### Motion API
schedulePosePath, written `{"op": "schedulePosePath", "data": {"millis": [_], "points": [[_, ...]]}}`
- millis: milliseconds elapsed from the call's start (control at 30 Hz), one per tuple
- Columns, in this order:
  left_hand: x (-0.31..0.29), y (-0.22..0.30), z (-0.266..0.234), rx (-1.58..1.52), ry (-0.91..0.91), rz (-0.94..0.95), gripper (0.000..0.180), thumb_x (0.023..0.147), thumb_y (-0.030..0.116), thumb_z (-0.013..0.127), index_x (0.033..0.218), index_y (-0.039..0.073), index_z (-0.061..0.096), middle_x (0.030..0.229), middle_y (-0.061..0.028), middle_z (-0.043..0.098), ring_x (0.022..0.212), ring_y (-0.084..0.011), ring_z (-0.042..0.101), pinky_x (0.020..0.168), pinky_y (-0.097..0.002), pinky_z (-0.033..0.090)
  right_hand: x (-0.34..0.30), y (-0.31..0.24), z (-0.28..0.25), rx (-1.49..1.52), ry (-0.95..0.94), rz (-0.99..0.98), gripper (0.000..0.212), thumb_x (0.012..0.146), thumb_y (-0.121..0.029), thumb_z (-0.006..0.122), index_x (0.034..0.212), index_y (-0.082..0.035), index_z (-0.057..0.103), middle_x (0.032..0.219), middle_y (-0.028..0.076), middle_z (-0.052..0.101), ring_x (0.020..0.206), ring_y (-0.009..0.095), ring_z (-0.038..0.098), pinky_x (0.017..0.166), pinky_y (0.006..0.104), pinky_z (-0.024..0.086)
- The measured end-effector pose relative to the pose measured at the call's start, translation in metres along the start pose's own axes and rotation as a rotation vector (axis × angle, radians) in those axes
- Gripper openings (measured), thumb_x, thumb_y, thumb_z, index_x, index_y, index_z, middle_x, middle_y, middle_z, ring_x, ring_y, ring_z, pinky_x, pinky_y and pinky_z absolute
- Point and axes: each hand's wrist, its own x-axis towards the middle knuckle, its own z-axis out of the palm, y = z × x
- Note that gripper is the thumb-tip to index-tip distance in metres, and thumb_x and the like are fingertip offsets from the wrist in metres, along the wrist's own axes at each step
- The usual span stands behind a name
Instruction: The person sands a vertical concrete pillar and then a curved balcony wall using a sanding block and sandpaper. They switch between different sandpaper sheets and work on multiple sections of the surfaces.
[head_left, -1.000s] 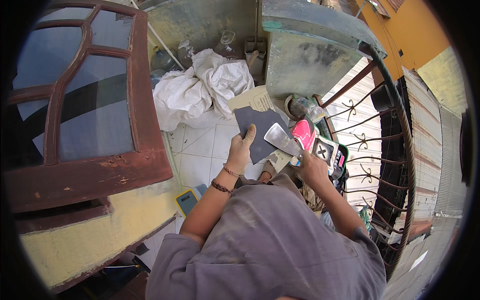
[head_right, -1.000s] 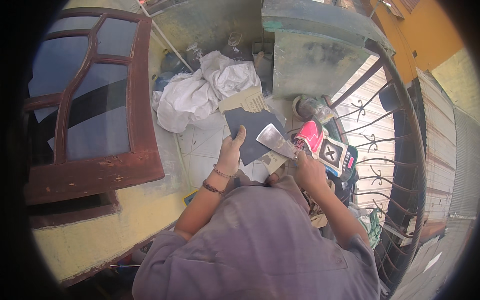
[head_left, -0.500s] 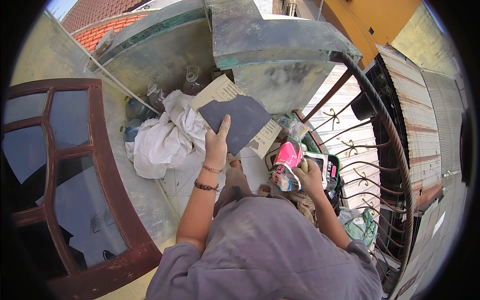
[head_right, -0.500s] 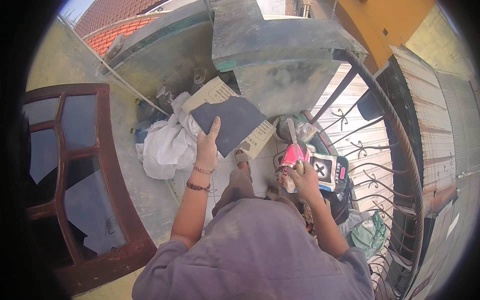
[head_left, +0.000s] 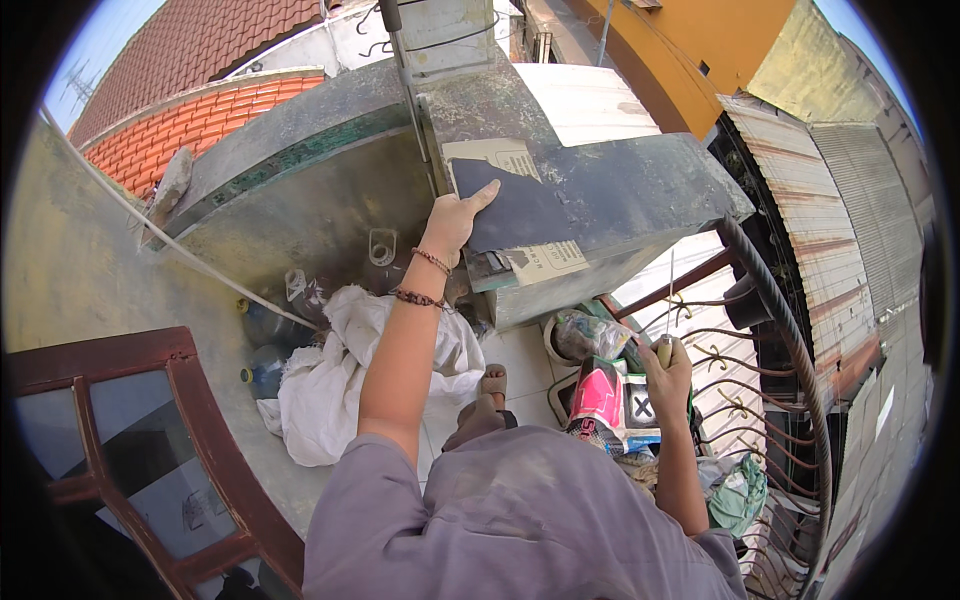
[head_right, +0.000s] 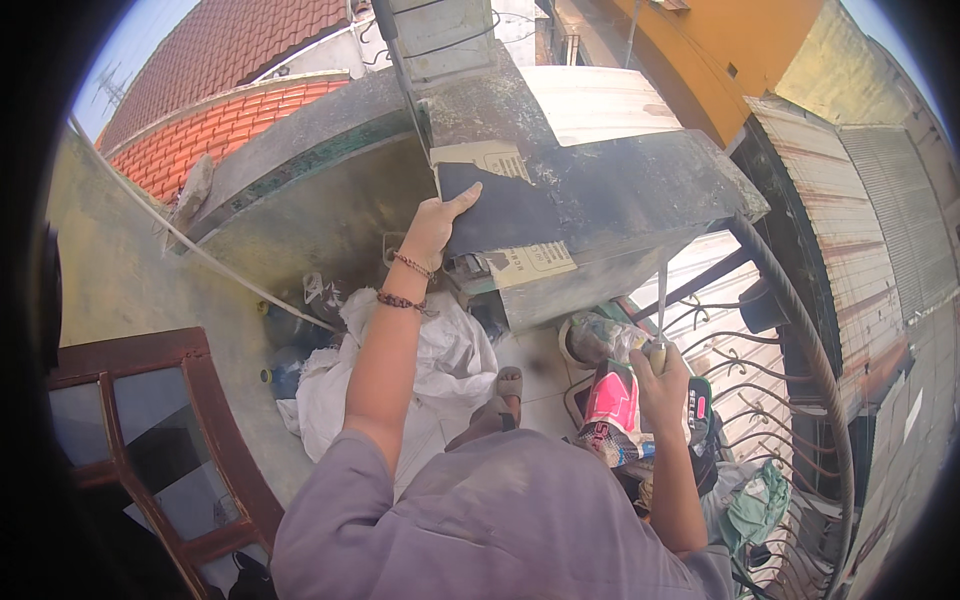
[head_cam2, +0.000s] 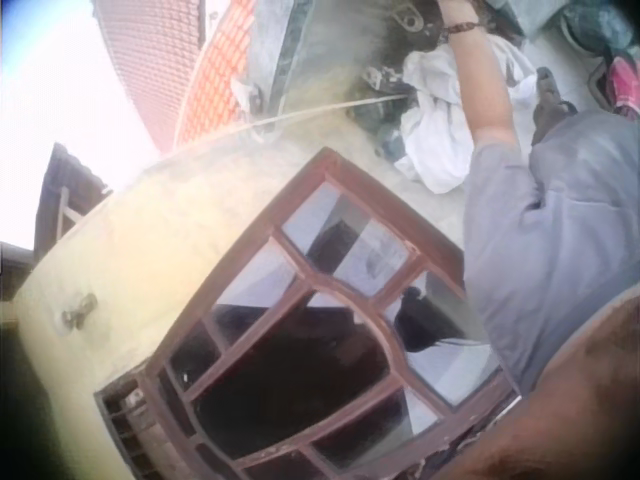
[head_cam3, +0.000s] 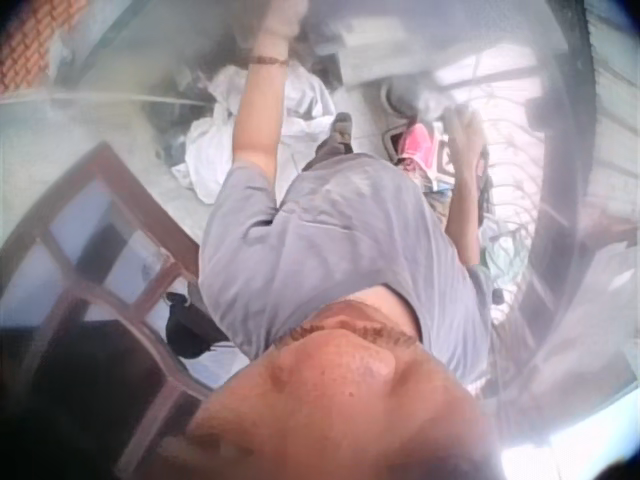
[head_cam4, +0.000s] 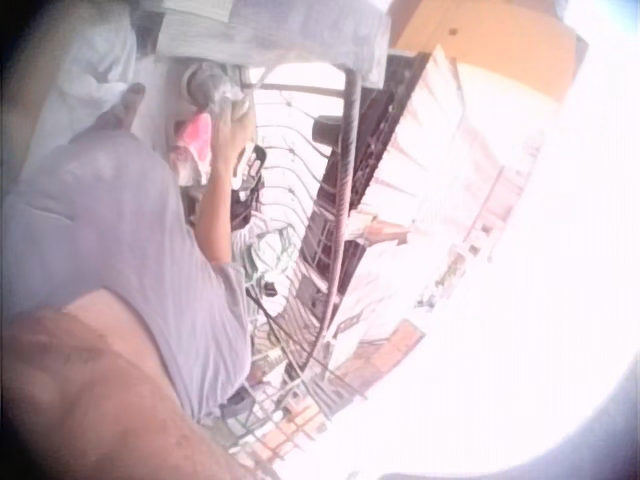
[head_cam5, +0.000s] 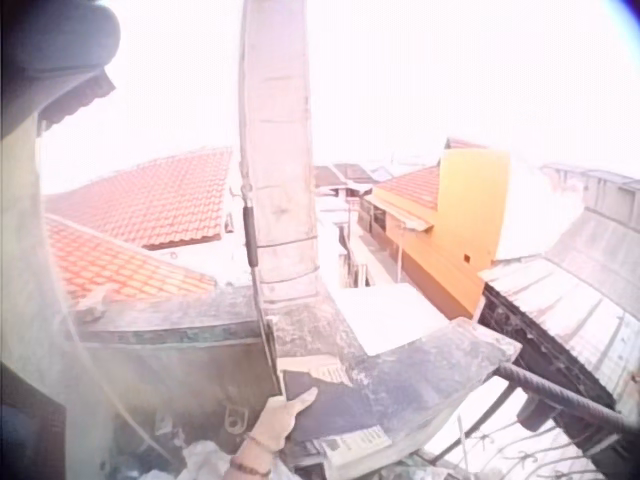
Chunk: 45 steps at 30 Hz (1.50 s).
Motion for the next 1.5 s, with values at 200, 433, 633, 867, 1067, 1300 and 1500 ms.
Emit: {"op": "schedulePosePath", "data": {"millis": [200, 433, 633, 867, 1067, 1300, 1500], "points": [[0.046, 0.012, -0.018, 0.764, 0.173, 0.018, 0.075, 0.082, 0.071, 0.062, 0.066, -0.002, 0.068, 0.066, -0.0165, 0.065, 0.061, -0.0264, 0.064, 0.061, -0.0401, 0.052, 0.078, -0.101, 0.086, -0.115, -0.058, -0.111, 0.032, 0.091, -0.026, 0.071, 0.091, 0.003, 0.058, 0.086, 0.017, 0.063, 0.073, 0.028, 0.057, 0.069, 0.0394, 0.046], [0.078, -0.006, -0.042, 0.669, 0.103, 0.414, 0.048, 0.094, 0.041, 0.065, 0.073, -0.002, 0.07, 0.067, -0.0168, 0.066, 0.058, -0.0255, 0.064, 0.058, -0.0381, 0.048, 0.133, -0.14, 0.179, -0.248, -0.053, -0.425, 0.041, 0.091, -0.032, 0.072, 0.092, 0.007, 0.059, 0.121, 0.028, 0.057, 0.109, 0.043, 0.056, 0.091, 0.0476, 0.045], [0.051, 0.031, -0.031, 0.667, 0.146, 0.376, 0.05, 0.087, 0.045, 0.074, 0.068, -0.001, 0.071, 0.054, -0.0127, 0.062, 0.049, -0.021, 0.061, 0.055, -0.0353, 0.049, 0.14, -0.135, 0.195, -0.251, -0.077, -0.345, 0.048, 0.091, -0.04, 0.071, 0.091, 0.008, 0.063, 0.127, 0.03, 0.055, 0.112, 0.044, 0.055, 0.094, 0.0475, 0.045], [0.08, 0.002, -0.058, 0.631, -0.008, 0.52, 0.028, 0.092, 0.019, 0.06, 0.077, -0.003, 0.068, 0.069, -0.0191, 0.067, 0.064, -0.0301, 0.068, 0.061, -0.0398, 0.054, 0.141, -0.157, 0.207, -0.203, -0.118, -0.367, 0.049, 0.091, -0.04, 0.072, 0.087, 0.008, 0.062, 0.13, 0.028, 0.057, 0.116, 0.043, 0.056, 0.096, 0.0453, 0.045], [0.044, 0.016, -0.062, 0.448, 0.137, 0.187, 0.038, 0.076, 0.033, 0.085, 0.093, 0.0, 0.077, 0.076, -0.0122, 0.074, 0.068, -0.0141, 0.067, 0.067, -0.0311, 0.053, 0.135, -0.173, 0.224, -0.247, -0.227, -0.361, 0.056, 0.079, -0.043, 0.083, 0.083, 0.007, 0.059, 0.135, 0.03, 0.054, 0.117, 0.043, 0.057, 0.098, 0.0453, 0.045], [0.016, -0.005, -0.101, 0.422, 0.261, 0.49, 0.065, 0.081, 0.02, 0.082, 0.136, -0.003, 0.054, 0.135, -0.0223, 0.059, 0.128, -0.0277, 0.056, 0.109, -0.0353, 0.041, 0.16, -0.15, 0.233, -0.432, -0.254, -0.294, 0.071, 0.078, -0.055, 0.079, 0.1, 0.01, 0.063, 0.145, 0.032, 0.045, 0.137, 0.047, 0.039, 0.114, 0.0585, 0.025], [-0.065, -0.04, -0.185, 0.061, 0.56, 0.372, 0.044, 0.088, 0.02, 0.079, 0.118, -0.001, 0.055, 0.106, -0.0095, 0.065, 0.094, -0.0136, 0.061, 0.086, -0.028, 0.052, 0.164, -0.151, 0.23, -0.657, -0.319, -0.315, 0.068, 0.087, -0.061, 0.066, 0.102, 0.006, 0.063, 0.149, 0.031, 0.04, 0.146, 0.045, 0.026, 0.115, 0.0691, 0.012]]}}
